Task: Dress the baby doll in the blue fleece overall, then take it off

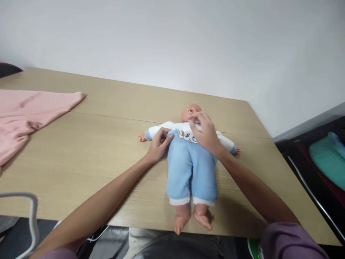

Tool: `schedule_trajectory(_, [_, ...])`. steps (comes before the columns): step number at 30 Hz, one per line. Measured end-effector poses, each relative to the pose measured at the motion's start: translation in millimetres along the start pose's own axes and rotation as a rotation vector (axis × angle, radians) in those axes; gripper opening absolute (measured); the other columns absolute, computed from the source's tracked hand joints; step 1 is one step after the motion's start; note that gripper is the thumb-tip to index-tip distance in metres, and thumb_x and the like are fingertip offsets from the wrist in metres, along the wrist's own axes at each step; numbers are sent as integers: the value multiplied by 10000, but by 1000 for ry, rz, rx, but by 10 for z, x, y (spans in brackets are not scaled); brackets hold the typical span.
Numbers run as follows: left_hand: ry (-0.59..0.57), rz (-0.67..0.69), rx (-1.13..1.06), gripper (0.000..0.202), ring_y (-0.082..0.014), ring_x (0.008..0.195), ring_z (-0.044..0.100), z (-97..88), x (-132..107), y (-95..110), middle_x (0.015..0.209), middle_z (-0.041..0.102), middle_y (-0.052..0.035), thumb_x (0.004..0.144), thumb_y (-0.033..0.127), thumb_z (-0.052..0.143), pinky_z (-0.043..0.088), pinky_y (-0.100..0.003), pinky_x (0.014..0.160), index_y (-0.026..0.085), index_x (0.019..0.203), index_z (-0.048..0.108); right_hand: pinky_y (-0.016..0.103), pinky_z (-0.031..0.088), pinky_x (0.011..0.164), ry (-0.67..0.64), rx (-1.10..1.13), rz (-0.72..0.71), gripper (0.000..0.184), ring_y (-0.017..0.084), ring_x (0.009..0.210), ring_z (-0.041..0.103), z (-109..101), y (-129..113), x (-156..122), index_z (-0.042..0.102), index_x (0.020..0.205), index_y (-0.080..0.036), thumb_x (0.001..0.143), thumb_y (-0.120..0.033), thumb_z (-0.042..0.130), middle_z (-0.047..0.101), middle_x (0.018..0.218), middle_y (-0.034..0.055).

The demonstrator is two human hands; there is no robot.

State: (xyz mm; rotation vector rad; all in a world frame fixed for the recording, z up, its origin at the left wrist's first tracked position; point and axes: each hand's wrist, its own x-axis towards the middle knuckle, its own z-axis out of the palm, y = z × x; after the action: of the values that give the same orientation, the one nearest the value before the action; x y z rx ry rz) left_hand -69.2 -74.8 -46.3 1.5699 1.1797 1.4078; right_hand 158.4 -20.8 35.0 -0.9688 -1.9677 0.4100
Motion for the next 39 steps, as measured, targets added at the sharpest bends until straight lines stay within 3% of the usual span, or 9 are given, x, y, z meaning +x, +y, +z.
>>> schedule_trajectory(5, [26, 159, 74, 329, -215, 931, 582, -12, -56, -10, 1026, 654, -42, 1110, 562, 623, 508, -366, 906, 233, 1115, 638, 473, 559, 1055, -623, -80, -101, 117, 275, 1046, 717, 615, 64, 948, 790, 1055, -224, 957, -249, 731, 794, 1061, 46])
schedule_trajectory(8, [53, 263, 97, 289, -197, 871, 587, -13, -71, -43, 979, 666, -36, 1120, 513, 639, 517, -347, 825, 226, 1087, 650, 353, 565, 983, -1033, -102, -232, 365, 247, 1113, 733, 950, 85, 1174, 798, 1167, -232, 824, -107, 802, 823, 1204, 24])
schedule_trajectory(10, [74, 322, 114, 246, -186, 855, 598, -12, -75, -63, 969, 680, -35, 1130, 465, 640, 520, -336, 797, 222, 1098, 661, 322, 547, 889, -1123, -147, -252, 360, 237, 1035, 739, 1081, 56, 1175, 798, 1136, -218, 810, -65, 786, 838, 1169, 39])
schedule_trajectory(14, [89, 391, 146, 146, -173, 850, 606, -19, -78, -60, 960, 676, -26, 1136, 367, 647, 525, -320, 779, 223, 1123, 667, 334, 493, 779, -1091, -188, -240, 214, 251, 931, 719, 1061, 4, 1034, 758, 1096, -208, 886, -168, 755, 825, 1120, 72])
schedule_trajectory(18, [97, 469, 194, 61, -172, 846, 603, -34, -113, -51, 956, 654, -20, 1131, 288, 647, 534, -321, 783, 228, 1124, 657, 337, 516, 864, -839, 54, -186, 343, 240, 1006, 698, 767, 62, 895, 653, 1296, -206, 956, -246, 647, 784, 1197, 69])
schedule_trajectory(24, [312, 605, 483, 137, -275, 1211, 637, -61, -204, -126, 1287, 599, -116, 1098, 314, 682, 580, -470, 1058, 254, 1216, 716, 370, 524, 970, -606, 288, -172, 492, 248, 1083, 674, 384, 197, 693, 644, 1285, -249, 812, -128, 583, 740, 1162, 37])
schedule_trajectory(29, [205, 753, 287, 149, -323, 1370, 630, -85, -172, -184, 1429, 573, -117, 1125, 337, 561, 573, -601, 1144, 335, 1269, 603, 449, 504, 1061, -519, 165, -294, 451, 298, 1154, 672, 355, 145, 598, 718, 1191, -245, 801, -69, 574, 735, 1194, 83])
schedule_trajectory(35, [324, 447, -6, 145, -226, 1001, 683, -1, -147, -270, 1085, 674, -54, 1153, 428, 577, 579, -413, 935, 286, 1183, 592, 454, 482, 1129, -540, -16, -308, 329, 310, 1268, 665, 332, 68, 524, 764, 1200, -249, 936, -132, 607, 710, 1336, 109])
schedule_trajectory(39, [352, 218, -98, 303, -222, 1100, 647, 55, -102, -196, 1169, 627, -69, 1091, 558, 686, 553, -360, 959, 260, 1080, 635, 427, 516, 974, -462, -55, -110, 227, 290, 1058, 692, 169, -34, 398, 738, 1161, -206, 1067, -381, 627, 768, 1126, 105])
